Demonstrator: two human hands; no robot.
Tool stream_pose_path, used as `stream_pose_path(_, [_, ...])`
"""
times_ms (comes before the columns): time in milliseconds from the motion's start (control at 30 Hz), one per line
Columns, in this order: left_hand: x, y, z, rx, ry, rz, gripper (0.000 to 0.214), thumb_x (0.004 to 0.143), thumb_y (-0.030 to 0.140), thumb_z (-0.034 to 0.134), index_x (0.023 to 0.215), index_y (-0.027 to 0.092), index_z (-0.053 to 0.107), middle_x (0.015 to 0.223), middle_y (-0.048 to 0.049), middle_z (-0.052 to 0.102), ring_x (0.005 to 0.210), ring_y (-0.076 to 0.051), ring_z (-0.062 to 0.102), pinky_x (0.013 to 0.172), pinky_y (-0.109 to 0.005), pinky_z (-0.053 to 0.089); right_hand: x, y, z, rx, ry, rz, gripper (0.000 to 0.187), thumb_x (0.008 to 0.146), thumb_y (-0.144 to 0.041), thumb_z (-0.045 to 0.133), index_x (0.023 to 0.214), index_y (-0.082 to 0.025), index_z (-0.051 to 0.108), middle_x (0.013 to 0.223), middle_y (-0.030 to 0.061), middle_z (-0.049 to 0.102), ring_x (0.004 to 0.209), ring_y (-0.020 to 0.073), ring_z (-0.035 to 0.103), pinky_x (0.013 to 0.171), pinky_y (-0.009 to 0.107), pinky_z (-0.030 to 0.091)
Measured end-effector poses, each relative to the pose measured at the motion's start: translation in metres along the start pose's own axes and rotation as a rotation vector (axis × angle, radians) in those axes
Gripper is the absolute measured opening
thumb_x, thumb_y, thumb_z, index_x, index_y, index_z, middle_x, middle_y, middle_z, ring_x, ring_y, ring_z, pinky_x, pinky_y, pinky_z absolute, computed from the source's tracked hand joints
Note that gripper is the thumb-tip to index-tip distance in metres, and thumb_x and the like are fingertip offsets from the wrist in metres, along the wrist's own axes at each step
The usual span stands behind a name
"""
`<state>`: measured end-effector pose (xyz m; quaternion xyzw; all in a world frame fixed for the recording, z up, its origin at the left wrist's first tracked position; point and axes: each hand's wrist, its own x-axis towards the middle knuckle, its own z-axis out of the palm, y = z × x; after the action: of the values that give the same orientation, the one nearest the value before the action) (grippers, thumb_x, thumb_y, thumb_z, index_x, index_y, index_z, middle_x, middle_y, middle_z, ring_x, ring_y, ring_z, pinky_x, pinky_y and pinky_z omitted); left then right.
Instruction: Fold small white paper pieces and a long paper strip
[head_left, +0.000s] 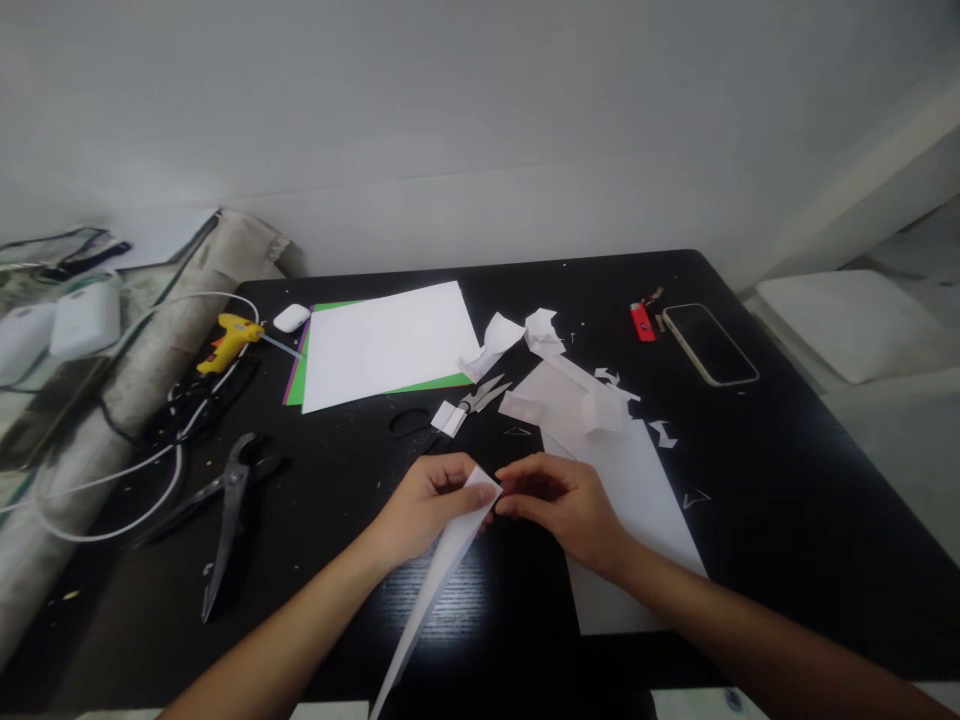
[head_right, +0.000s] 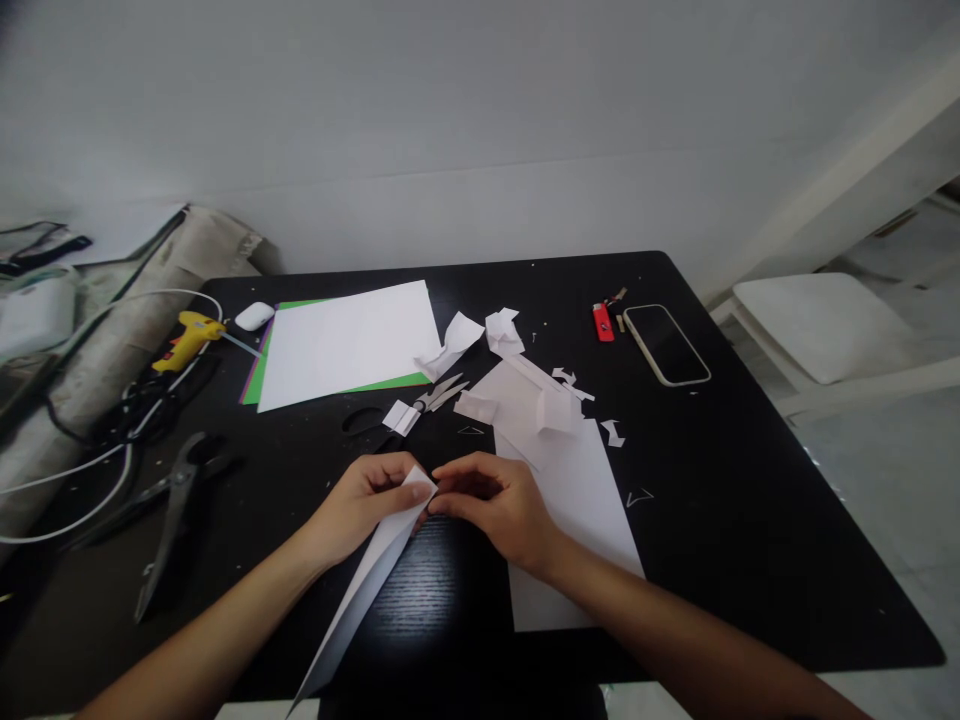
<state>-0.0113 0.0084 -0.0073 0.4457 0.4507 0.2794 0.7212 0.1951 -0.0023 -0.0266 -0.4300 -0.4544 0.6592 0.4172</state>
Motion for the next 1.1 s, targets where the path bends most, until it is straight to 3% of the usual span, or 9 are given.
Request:
stream_pose_path(133, [0.0003,0.0008,0.0003,0.017,0.007,0.021,0.035,0.084,0.046,0.081,0.076,0.014,0.07,0.066,-0.003,0.07,0.055,-0.012,0.059,0.054,-0.023,0.042,0.0006,0.0005,0.0007,0.052,-0.056,0.066,0.026,0.073,-0.032,0.093,0.086,-0.018,0.075,0.072,0.0002,0.076,0.061,0.0133,0.07,0.061,0.025,0.057])
stream_pose_path(300, [0.001,-0.0001,0.0018,0.044,-0.004,0.02,0.038,0.083,0.047,0.081,0.073,0.013,0.069,0.064,-0.0029,0.068,0.055,-0.011,0.056,0.053,-0.022,0.039,-0.0009,0.0008,0.0014,0.078,-0.207,0.118,0.037,0.09,-0.05,0.077,0.08,-0.015,0.068,0.066,0.0011,0.067,0.053,0.0125,0.063,0.051,0.025,0.053])
stream_pose_path(467, [0.0005,-0.001,0.0027,0.026,-0.013,-0.016,0.036,0.081,0.047,0.083,0.076,0.013,0.07,0.065,-0.0031,0.071,0.054,-0.012,0.059,0.053,-0.022,0.041,-0.0024,-0.0008,0.0016,-0.004,-0.187,0.066,0.033,0.092,-0.045,0.073,0.078,-0.015,0.068,0.066,0.0003,0.064,0.055,0.0117,0.06,0.052,0.024,0.051])
stream_pose_path(600, [0.0004,-0.0022,0.0032,-0.022,0.001,-0.038,0.045,0.089,0.056,0.072,0.074,0.014,0.07,0.063,-0.0033,0.07,0.051,-0.012,0.059,0.051,-0.022,0.04,-0.0027,-0.0031,0.0021,-0.038,-0.18,0.064,0.028,0.092,-0.04,0.07,0.078,-0.016,0.068,0.069,0.0009,0.065,0.055,0.0117,0.059,0.052,0.024,0.05])
stream_pose_path(867, [0.0012,-0.0044,0.0005,0.128,0.055,0.094,0.049,0.095,0.055,0.065,0.072,0.013,0.073,0.063,-0.0016,0.065,0.055,-0.01,0.05,0.052,-0.022,0.034,-0.0016,-0.0035,0.0024,-0.092,-0.148,0.061,0.024,0.091,-0.036,0.068,0.078,-0.016,0.069,0.07,0.0013,0.066,0.056,0.0116,0.059,0.051,0.023,0.049])
stream_pose_path(1100, [0.0051,-0.0019,-0.0043,0.088,0.113,0.093,0.041,0.088,0.052,0.076,0.076,0.013,0.071,0.064,0.0007,0.061,0.058,-0.01,0.049,0.055,-0.021,0.037,-0.0004,-0.0073,0.0009,-0.1,-0.064,0.035,0.022,0.089,-0.035,0.07,0.077,-0.017,0.068,0.068,-0.0011,0.063,0.055,0.0111,0.059,0.051,0.023,0.048])
